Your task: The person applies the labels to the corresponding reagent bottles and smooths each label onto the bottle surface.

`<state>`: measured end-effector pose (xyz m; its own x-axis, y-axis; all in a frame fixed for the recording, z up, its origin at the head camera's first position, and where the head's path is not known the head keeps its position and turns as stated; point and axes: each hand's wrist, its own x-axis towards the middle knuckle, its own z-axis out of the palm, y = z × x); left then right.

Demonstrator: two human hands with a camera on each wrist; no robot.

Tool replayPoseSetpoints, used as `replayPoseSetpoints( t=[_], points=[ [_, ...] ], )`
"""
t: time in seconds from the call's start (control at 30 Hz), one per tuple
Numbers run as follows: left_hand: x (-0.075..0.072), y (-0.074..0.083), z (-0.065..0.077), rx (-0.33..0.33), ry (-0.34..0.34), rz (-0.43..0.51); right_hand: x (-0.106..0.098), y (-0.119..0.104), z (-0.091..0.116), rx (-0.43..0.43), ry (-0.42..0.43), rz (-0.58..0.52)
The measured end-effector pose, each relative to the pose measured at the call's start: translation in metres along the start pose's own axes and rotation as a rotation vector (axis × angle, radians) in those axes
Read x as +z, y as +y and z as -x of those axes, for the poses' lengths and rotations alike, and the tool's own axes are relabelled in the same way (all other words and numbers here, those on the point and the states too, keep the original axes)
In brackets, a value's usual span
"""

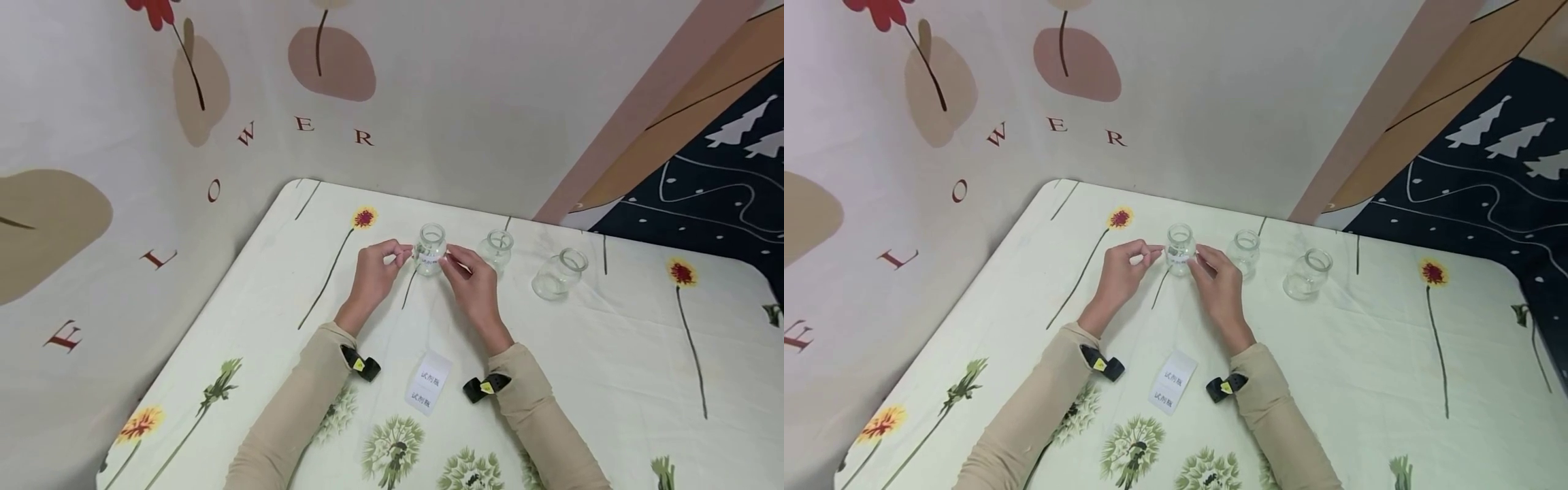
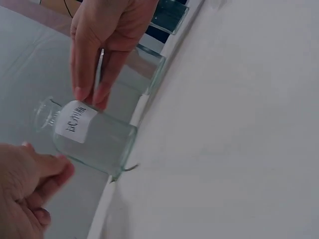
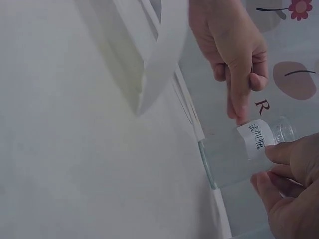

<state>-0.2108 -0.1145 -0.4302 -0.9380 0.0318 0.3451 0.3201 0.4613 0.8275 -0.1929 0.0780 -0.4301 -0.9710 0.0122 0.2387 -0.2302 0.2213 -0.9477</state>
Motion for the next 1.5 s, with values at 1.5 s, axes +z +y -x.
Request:
replayPoseSetpoints(
  t=[1.5],
  points=[
    [-0.015,0.069,0.06,-0.264,-1.017,-0.087,-0.07,-0.026,0.104,0.273,-0.606,0.072]
  ],
)
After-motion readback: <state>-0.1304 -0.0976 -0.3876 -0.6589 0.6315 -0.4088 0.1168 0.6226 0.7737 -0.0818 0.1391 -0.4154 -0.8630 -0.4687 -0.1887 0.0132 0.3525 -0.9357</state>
